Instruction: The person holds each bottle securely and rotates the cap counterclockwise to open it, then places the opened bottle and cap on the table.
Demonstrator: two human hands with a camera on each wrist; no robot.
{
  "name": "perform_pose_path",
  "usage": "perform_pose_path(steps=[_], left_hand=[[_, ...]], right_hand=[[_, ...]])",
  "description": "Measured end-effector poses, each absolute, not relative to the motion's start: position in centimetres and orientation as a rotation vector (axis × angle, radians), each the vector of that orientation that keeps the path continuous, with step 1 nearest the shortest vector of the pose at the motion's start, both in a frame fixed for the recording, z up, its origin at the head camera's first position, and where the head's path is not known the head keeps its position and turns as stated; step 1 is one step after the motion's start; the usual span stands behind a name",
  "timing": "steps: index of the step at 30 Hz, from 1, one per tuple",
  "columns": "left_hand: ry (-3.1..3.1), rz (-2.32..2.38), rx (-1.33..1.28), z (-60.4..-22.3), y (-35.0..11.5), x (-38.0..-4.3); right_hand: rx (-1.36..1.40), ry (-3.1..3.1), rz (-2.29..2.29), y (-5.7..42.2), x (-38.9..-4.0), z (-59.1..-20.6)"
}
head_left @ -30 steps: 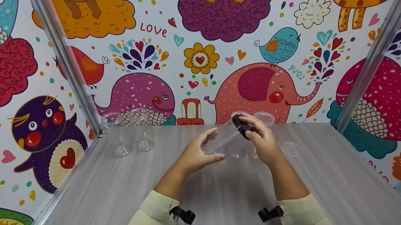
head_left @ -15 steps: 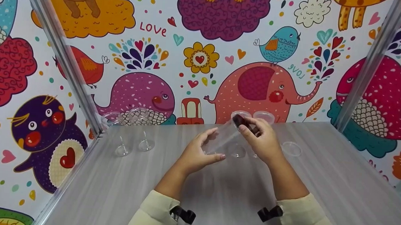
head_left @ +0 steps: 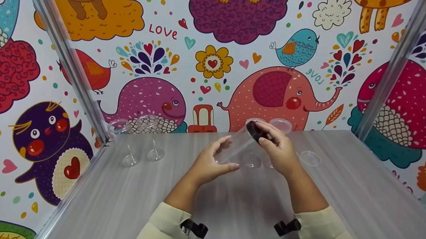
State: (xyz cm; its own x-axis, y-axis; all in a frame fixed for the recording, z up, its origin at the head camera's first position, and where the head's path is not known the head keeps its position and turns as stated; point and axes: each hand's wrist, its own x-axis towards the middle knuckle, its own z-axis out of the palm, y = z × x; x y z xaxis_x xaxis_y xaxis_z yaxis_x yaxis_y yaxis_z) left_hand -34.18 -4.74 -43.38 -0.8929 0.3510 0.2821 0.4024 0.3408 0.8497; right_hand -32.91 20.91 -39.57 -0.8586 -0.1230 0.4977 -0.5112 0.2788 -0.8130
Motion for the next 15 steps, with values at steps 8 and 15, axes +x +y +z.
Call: perform_pose_path(steps=[8,15], left_hand=[[-2.530,-1.617,-0.728,-43.32,-4.81,-34.22],[-2.529,-1.617,-0.729,-43.44,-4.77,-34.24]], right_hand=[[0.628,-2.164,1.676,20.83,-32.71,-39.40],[0.631,-2.153,1.652,20.87,-32.81,-39.46]])
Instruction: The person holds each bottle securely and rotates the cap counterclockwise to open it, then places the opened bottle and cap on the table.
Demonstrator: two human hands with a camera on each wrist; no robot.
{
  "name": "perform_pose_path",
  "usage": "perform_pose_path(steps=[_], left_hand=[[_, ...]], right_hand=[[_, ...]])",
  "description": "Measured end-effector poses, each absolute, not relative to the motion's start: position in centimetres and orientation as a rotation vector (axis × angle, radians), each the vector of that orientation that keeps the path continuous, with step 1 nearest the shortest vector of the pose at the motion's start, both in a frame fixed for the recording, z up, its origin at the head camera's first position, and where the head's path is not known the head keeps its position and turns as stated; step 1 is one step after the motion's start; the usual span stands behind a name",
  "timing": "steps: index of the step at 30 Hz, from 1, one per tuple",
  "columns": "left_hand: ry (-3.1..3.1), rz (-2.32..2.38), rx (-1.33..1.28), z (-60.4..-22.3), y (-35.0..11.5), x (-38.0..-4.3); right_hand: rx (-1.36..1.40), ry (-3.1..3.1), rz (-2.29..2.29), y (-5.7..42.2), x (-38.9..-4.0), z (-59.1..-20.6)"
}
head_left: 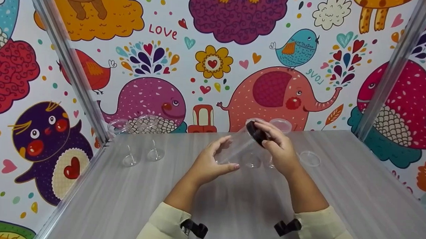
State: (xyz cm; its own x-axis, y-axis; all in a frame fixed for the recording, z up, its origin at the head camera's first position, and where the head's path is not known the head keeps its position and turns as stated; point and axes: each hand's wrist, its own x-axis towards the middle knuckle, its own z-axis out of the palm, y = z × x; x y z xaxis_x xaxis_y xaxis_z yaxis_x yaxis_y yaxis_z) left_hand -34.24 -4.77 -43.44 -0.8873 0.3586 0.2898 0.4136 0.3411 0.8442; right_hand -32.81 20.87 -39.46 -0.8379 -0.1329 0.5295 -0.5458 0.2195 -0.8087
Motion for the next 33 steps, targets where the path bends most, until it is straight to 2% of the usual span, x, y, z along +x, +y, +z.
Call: perform_pose_path(steps=[10,15,33], left_hand=[[-2.551,-1.618,-0.687,-43.44,-4.72,-34.08],[-2.536,-1.623,-0.719,-43.42,-4.75,-34.03],[-2.546,-1.626,-0.693,-43.55,-4.82,-34.12]], right_hand=[[0.322,-2.375,1.415,20.90,-32.95,-39.16],[0.277,-2.425,1.383,20.70,-32.64,-38.87],[0.594,-2.200,1.716,20.68,-32.42,-39.12]])
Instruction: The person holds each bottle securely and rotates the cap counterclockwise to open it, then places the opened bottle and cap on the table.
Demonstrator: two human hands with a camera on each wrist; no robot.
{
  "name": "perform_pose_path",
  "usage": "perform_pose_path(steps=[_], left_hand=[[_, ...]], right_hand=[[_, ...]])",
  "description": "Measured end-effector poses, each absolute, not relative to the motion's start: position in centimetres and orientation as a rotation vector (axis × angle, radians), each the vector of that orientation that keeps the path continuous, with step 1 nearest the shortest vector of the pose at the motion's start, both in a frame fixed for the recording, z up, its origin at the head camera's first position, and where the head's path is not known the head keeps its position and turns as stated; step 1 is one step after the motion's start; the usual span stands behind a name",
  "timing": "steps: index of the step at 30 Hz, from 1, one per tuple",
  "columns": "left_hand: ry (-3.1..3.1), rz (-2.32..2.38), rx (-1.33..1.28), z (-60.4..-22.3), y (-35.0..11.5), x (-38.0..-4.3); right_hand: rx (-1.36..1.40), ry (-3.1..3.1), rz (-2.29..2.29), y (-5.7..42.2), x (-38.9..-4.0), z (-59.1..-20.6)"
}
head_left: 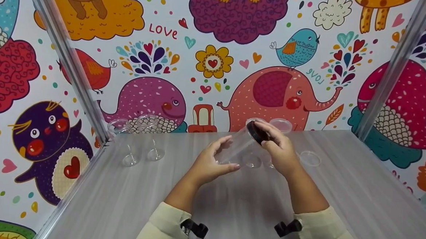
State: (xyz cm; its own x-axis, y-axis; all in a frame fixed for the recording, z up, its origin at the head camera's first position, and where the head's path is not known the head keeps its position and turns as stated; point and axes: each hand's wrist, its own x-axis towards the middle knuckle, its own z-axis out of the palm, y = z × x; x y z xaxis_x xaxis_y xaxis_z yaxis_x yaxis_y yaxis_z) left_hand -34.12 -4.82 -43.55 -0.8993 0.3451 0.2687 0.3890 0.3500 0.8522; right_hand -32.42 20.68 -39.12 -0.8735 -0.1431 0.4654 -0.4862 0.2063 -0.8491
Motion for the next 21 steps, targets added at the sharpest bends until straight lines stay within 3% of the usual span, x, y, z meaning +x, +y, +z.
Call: perform_pose_path(steps=[8,21], left_hand=[[-2.535,-1.630,-0.715,-43.49,-4.66,-34.15],[-2.538,-1.613,-0.748,-43.54,-4.60,-34.26]], right_hand=[[0.578,-2.209,1.646,20.59,-32.29,-38.99],[0.304,-2.386,1.435,20.66,-32.87,-39.05]])
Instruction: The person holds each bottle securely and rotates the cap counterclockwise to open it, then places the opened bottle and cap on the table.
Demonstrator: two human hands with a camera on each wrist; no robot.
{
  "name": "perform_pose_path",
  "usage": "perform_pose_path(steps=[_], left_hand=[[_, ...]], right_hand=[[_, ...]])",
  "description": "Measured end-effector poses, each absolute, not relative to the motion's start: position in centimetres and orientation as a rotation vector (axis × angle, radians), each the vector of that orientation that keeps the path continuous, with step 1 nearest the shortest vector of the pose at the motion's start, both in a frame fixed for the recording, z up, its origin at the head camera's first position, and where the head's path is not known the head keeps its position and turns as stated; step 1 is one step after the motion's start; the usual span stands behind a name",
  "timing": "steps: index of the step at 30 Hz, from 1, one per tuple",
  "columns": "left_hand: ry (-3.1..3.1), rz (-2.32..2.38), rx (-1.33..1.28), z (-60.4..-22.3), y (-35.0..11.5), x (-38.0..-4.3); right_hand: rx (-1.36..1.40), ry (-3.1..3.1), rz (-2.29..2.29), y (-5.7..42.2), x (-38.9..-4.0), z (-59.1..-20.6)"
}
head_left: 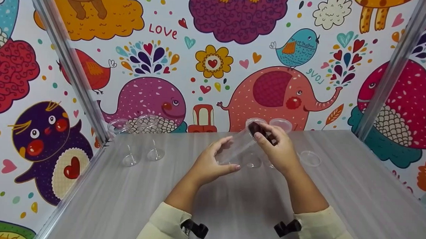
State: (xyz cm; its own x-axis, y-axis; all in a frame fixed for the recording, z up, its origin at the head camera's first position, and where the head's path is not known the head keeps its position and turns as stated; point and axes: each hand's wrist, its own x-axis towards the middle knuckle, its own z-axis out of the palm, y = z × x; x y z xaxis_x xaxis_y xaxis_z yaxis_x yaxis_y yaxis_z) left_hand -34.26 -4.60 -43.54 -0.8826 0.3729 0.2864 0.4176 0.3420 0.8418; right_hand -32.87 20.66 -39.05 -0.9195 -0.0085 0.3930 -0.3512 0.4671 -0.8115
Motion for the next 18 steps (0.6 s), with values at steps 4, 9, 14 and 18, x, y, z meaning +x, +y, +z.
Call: perform_pose_path(steps=[4,9,14,18], left_hand=[[-2.529,-1.630,-0.748,-43.49,-4.65,-34.23],[-2.522,-1.648,-0.751,-43.48,-4.68,-34.34],[-2.520,-1.679,-0.749,-43.50,-4.66,-34.38],[-2.528,-1.672,-0.745,-43.46,-4.68,-34.28]], right_hand=[[0.325,-2.378,1.456,20.68,-32.76,-39.01],[0.403,-2.328,1.542,20.71,-32.61,-39.02],[0.547,-2.240,1.675,20.60,-32.52,-39.09],[0.624,-2.176,1.740,20.41,-32.50,-39.07]])
